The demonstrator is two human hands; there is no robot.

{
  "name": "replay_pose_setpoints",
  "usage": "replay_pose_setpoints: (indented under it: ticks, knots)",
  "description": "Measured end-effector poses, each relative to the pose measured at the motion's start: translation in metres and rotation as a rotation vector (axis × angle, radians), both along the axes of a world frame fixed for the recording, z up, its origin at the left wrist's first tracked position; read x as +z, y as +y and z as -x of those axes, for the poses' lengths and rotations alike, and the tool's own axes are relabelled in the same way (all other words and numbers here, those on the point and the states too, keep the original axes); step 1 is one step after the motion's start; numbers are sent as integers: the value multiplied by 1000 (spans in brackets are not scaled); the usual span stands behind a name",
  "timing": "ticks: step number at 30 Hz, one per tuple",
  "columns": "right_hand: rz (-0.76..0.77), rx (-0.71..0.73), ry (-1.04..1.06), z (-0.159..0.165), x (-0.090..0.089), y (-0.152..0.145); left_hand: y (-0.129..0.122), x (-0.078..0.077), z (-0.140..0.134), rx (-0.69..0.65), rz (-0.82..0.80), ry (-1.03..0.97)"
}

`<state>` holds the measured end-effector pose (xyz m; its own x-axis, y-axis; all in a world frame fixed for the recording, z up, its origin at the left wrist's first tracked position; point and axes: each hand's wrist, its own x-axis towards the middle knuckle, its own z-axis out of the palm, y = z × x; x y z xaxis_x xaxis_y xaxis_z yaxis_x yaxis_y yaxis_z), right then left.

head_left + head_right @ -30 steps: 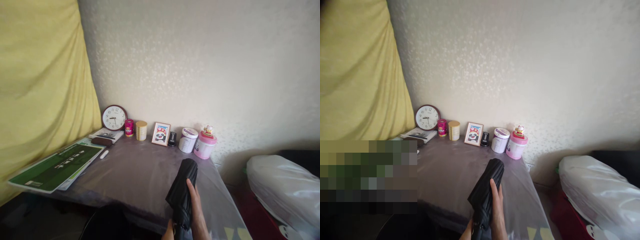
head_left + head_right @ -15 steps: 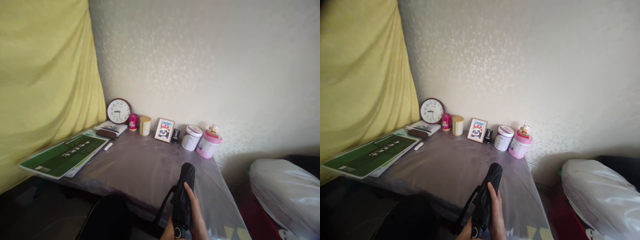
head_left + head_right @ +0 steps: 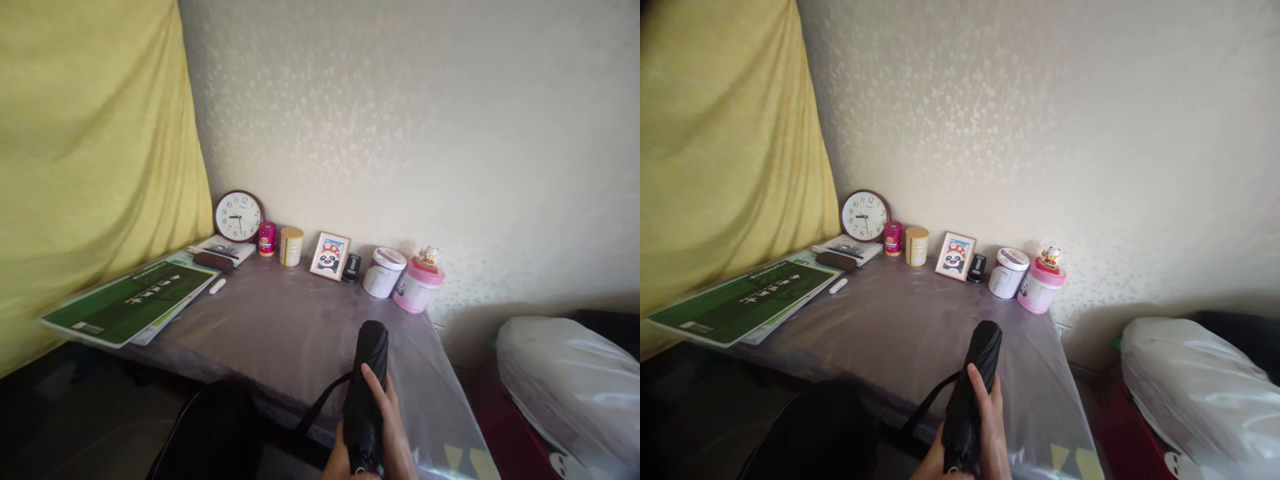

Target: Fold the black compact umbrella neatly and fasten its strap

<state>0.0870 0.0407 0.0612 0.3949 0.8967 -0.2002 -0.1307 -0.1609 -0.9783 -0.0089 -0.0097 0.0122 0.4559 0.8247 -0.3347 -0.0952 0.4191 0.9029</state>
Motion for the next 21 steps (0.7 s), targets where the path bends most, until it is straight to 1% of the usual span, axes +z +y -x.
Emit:
replay_pose_setpoints:
  ticks: [2,4,7,9,12,14,17,21]
  knots:
    - [44,17,-112,-2,-4,3,-2,3,2,33,-6,38]
    - [51,-26,-200,-4,-10,6,-2,5,6,71,-17,136]
    - [37,-66,-221,-7,-15,9,0,7,10,102,-44,231]
    - [51,-54,-188,-8,-15,8,1,7,10,90,-61,186]
    - [86,-43,-125,-9,-11,6,-1,7,6,37,-50,65]
    - [84,-32,-115,-9,-10,6,-4,7,4,18,-46,55]
    - [48,-13,-171,-9,-15,9,-5,8,7,35,-60,123]
    - [26,-69,-225,-9,-25,11,-1,10,16,60,-94,323]
